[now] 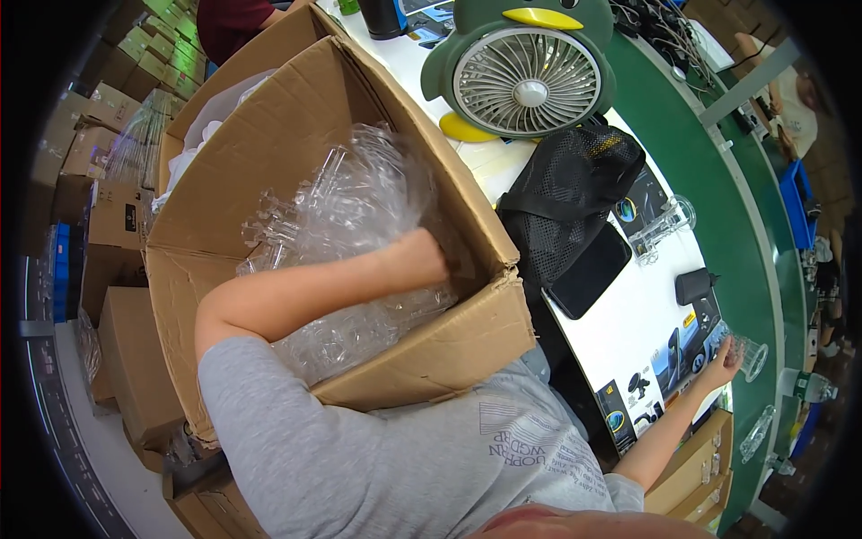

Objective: The recorder applies a liquid from a squeeze bottle to clear plastic components and inspects them at a factory production line.

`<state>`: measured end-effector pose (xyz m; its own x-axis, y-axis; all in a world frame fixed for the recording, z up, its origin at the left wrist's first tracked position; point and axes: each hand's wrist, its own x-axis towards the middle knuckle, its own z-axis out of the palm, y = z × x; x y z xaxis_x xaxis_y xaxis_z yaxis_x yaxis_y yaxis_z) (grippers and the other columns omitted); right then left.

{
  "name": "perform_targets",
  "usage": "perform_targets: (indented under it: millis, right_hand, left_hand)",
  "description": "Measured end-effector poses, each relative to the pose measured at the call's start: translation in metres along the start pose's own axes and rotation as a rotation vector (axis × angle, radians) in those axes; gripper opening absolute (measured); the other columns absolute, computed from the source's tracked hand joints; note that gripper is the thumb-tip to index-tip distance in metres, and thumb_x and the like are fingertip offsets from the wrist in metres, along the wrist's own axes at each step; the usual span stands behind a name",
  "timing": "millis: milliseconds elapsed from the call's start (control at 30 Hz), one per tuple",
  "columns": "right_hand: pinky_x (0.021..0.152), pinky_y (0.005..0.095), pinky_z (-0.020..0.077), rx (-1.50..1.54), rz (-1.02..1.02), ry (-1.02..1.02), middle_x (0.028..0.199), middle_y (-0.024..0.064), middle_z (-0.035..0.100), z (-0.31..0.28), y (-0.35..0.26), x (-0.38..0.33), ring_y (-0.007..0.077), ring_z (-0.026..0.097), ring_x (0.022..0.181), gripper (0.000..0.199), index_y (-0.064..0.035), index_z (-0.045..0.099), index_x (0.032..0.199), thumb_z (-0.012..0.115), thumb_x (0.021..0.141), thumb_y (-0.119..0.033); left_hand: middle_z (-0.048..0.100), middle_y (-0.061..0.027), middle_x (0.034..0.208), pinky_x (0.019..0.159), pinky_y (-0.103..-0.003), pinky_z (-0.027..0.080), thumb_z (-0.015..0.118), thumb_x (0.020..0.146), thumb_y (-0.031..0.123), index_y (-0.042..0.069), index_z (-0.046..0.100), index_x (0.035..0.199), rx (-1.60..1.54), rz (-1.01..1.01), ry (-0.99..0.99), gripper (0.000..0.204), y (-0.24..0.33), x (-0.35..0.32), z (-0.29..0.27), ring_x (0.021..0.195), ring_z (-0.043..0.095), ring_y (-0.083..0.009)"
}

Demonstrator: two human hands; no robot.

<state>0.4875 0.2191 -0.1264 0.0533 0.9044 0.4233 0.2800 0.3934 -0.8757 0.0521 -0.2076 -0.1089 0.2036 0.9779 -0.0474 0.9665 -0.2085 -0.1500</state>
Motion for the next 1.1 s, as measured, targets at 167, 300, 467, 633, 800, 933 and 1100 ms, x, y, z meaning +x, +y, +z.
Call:
perform_targets:
  millis: [167,300,467,633,800,933,1100]
  right_hand:
    - [0.081,0.0263,0.0465,0.035,0.008,0.009,0.100,0.0138,0.060,-0.002,0.003,0.001,0.0166,0.058,0.089,0.041,0.0083,0.044,0.116,0.061,0.082,-0.008]
    - [0.081,0.0262,0.0466,0.053,0.002,-0.003,0.100,0.0134,0.060,-0.004,0.008,0.003,0.0163,0.058,0.089,0.041,0.0081,0.044,0.116,0.061,0.082,-0.007]
    - [0.081,0.0261,0.0466,0.061,0.010,0.004,0.101,0.0132,0.060,-0.005,0.011,0.005,0.0163,0.058,0.090,0.041,0.0076,0.044,0.116,0.061,0.082,-0.007]
    - [0.081,0.0263,0.0461,0.068,0.053,0.032,0.101,0.0140,0.060,0.003,-0.002,0.001,0.0167,0.058,0.091,0.041,0.0069,0.044,0.117,0.061,0.083,-0.007]
    - [0.082,0.0257,0.0448,0.050,0.053,0.018,0.103,0.0149,0.060,-0.004,0.012,0.004,0.0164,0.057,0.092,0.043,0.0061,0.043,0.119,0.061,0.082,-0.007]
    - [0.079,0.0250,0.0455,0.119,0.033,0.033,0.100,0.0133,0.060,-0.010,0.029,0.007,0.0158,0.058,0.090,0.041,0.0039,0.046,0.118,0.062,0.081,-0.005]
    - [0.075,0.0228,0.0460,0.140,0.004,0.015,0.097,0.0094,0.061,0.000,0.019,0.002,0.0123,0.058,0.085,0.041,0.0012,0.048,0.117,0.064,0.080,-0.006]
  left_hand:
    - [0.054,0.0028,0.052,0.037,-0.030,0.036,0.055,0.068,0.018,0.013,0.062,0.080,0.126,-0.057,0.143,0.015,0.022,-0.003,0.031,0.046,0.055,-0.0152]
    - [0.054,0.0031,0.055,0.038,-0.029,0.035,0.055,0.069,0.018,0.016,0.061,0.080,0.251,-0.064,0.029,0.013,0.020,0.001,0.034,0.047,0.054,-0.0129]
    - [0.059,0.0006,0.064,0.041,-0.030,0.038,0.056,0.067,0.018,0.016,0.062,0.078,0.246,-0.011,0.125,0.012,0.001,-0.001,0.027,0.054,0.056,-0.0144]
    - [0.061,-0.0077,0.068,0.047,-0.037,0.044,0.058,0.067,0.019,0.010,0.062,0.078,-0.066,-0.309,0.195,0.015,-0.029,-0.007,-0.003,0.059,0.060,-0.0239]
    - [0.060,-0.0156,0.064,0.053,-0.039,0.046,0.057,0.072,0.016,0.004,0.061,0.077,-0.085,-0.746,-0.204,0.014,-0.050,-0.002,-0.112,0.062,0.060,-0.0293]
    - [0.060,-0.0150,0.066,0.058,-0.036,0.046,0.058,0.075,0.017,0.000,0.057,0.077,-0.298,-0.806,0.106,0.017,-0.067,-0.022,-0.177,0.063,0.061,-0.0271]
    - [0.052,-0.0077,0.060,0.059,-0.028,0.041,0.062,0.077,0.012,-0.003,0.054,0.072,-0.666,-0.850,0.080,0.018,-0.097,-0.060,-0.201,0.058,0.047,-0.0123]
